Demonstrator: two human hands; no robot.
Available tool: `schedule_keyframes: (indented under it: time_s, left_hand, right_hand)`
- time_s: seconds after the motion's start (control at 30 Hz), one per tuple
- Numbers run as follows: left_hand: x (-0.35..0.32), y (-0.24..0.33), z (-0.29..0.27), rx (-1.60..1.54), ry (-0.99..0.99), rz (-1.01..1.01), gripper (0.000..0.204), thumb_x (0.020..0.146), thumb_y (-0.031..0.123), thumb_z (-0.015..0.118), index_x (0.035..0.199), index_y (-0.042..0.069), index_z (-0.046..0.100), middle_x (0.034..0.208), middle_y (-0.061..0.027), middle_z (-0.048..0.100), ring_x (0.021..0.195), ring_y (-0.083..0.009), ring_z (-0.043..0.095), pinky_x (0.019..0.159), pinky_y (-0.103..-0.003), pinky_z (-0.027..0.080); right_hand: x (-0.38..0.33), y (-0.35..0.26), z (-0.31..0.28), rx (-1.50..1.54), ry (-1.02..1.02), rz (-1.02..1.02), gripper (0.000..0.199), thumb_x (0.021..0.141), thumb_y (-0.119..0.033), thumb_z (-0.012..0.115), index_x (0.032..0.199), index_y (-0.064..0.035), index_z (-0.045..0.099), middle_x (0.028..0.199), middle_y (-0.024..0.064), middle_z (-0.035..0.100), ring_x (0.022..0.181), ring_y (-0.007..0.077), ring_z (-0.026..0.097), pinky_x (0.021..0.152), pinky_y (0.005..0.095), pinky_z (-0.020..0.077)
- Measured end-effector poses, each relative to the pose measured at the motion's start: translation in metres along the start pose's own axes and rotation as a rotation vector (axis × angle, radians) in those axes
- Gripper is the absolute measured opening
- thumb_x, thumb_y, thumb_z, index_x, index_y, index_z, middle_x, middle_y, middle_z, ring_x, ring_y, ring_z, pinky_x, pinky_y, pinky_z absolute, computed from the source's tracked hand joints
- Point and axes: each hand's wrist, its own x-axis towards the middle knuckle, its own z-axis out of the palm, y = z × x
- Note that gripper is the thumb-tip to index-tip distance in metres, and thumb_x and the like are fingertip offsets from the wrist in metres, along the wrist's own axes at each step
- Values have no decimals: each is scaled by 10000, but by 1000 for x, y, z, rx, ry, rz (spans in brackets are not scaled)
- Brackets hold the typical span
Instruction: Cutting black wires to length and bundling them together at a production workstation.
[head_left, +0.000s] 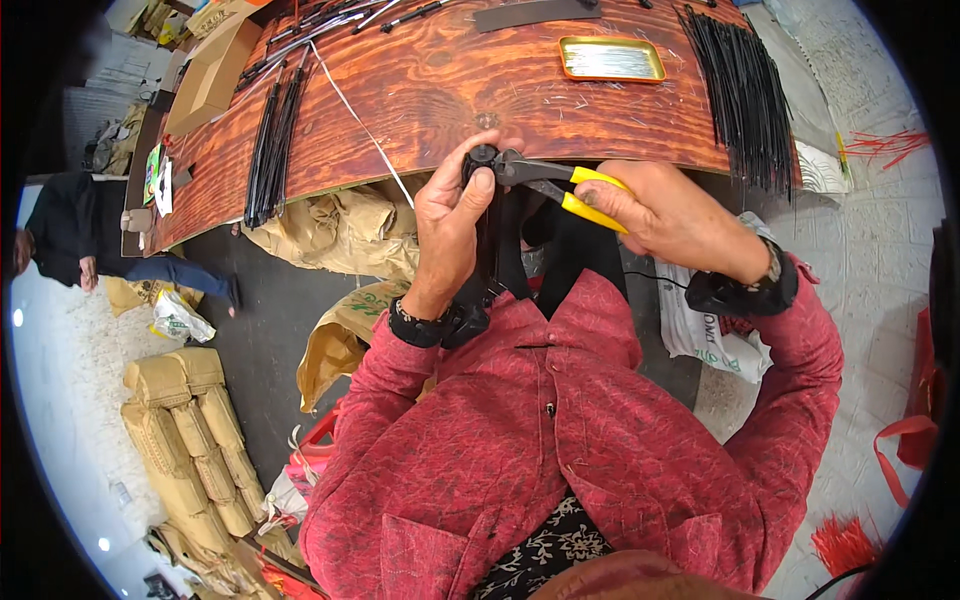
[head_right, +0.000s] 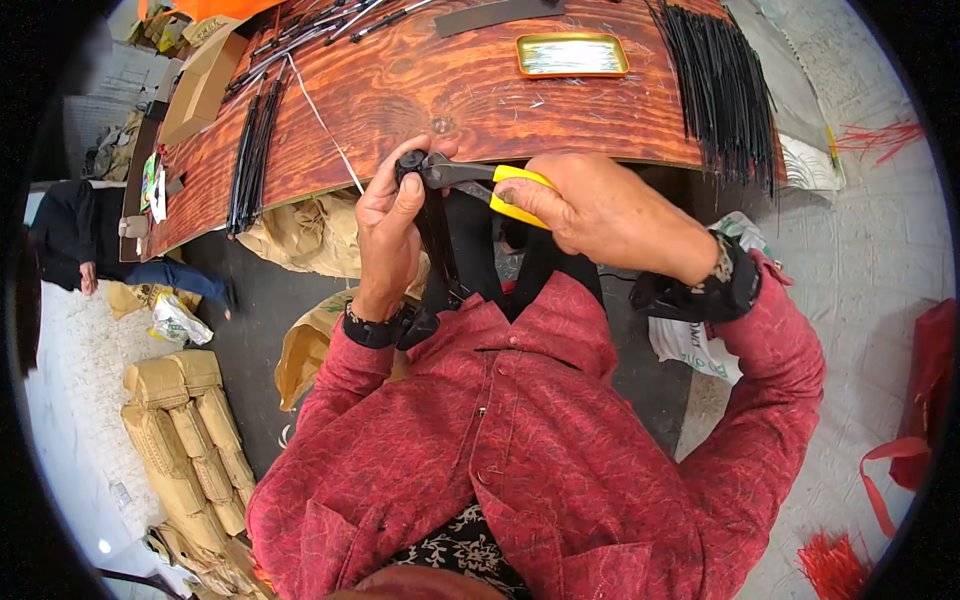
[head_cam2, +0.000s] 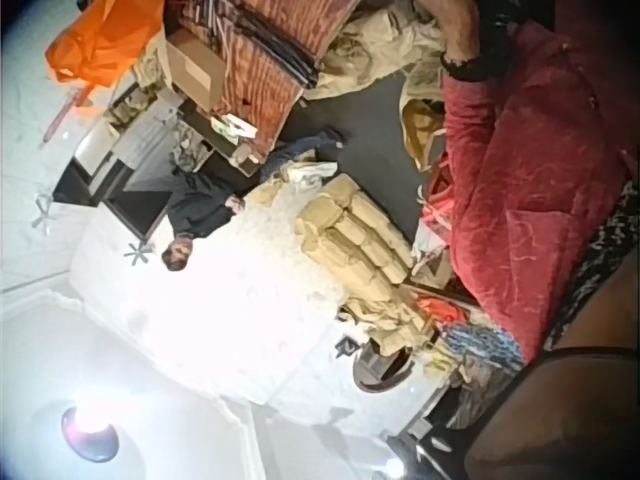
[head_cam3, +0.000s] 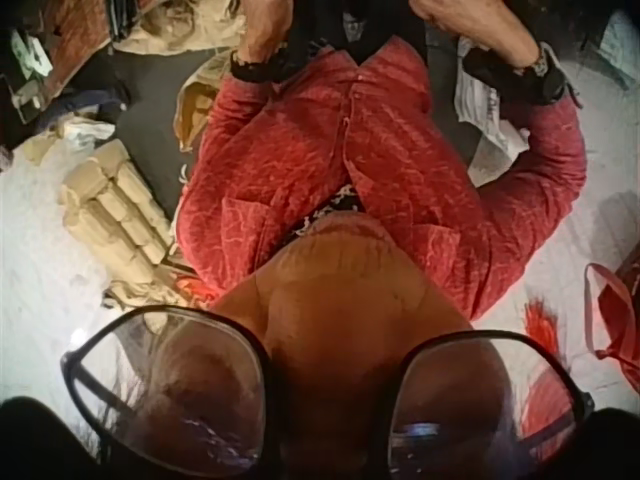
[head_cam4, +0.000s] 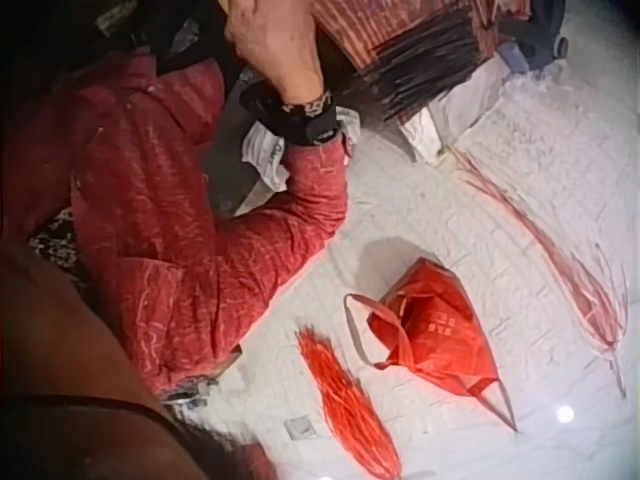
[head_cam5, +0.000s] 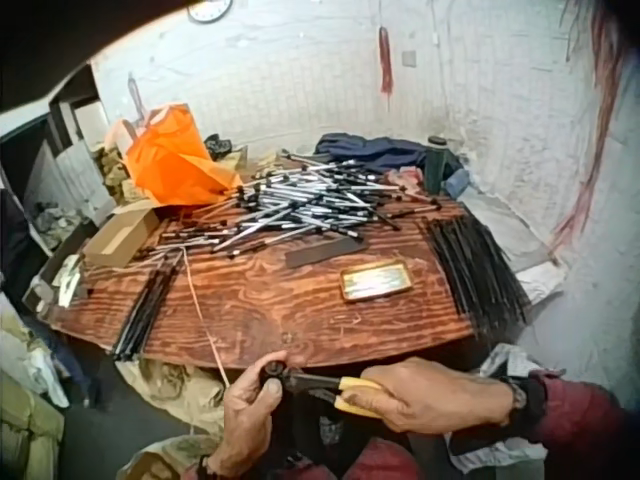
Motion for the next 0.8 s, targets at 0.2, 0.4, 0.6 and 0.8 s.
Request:
schedule_keyframes:
  time_s: [0.2, 0.4, 0.6, 0.8]
  left_hand:
    - [15, -1, -18, -114, -41, 0, 412, 966, 191, 609, 1315, -18, 549, 1242, -176, 641, 1132, -202, 610, 1005, -334, 450]
    - [16, 2, -26, -169, -80, -46, 420, 957, 205, 623, 1304, -22, 556, 1232, -179, 646, 1115, -205, 615, 1009, -339, 449]
    - [17, 1, -21, -142, -60, -36, 418, 960, 202, 621, 1309, -19, 554, 1229, -174, 648, 1089, -193, 622, 996, -329, 457]
    - [16, 2, -18, -115, -32, -32, 415, 970, 193, 610, 1322, -18, 546, 1232, -170, 647, 1080, -179, 623, 983, -321, 464]
  right_hand:
    - [11, 12, 9, 480, -204, 99, 409, 1027, -442, 473, 970, -42, 540, 620, -3, 523, 440, 52, 452, 406, 194, 365]
    - [10, 9, 10, 417, -181, 90, 343, 1024, -383, 498, 990, -44, 536, 653, 14, 565, 468, 56, 491, 438, 194, 395]
    - [7, 10, 12, 431, -152, 87, 252, 1026, -278, 503, 1070, -31, 533, 780, 61, 644, 571, 82, 599, 527, 203, 472]
    - [8, 12, 11, 477, -183, 9, 281, 1027, -196, 483, 1243, -17, 503, 988, 122, 675, 733, 150, 680, 664, 256, 540]
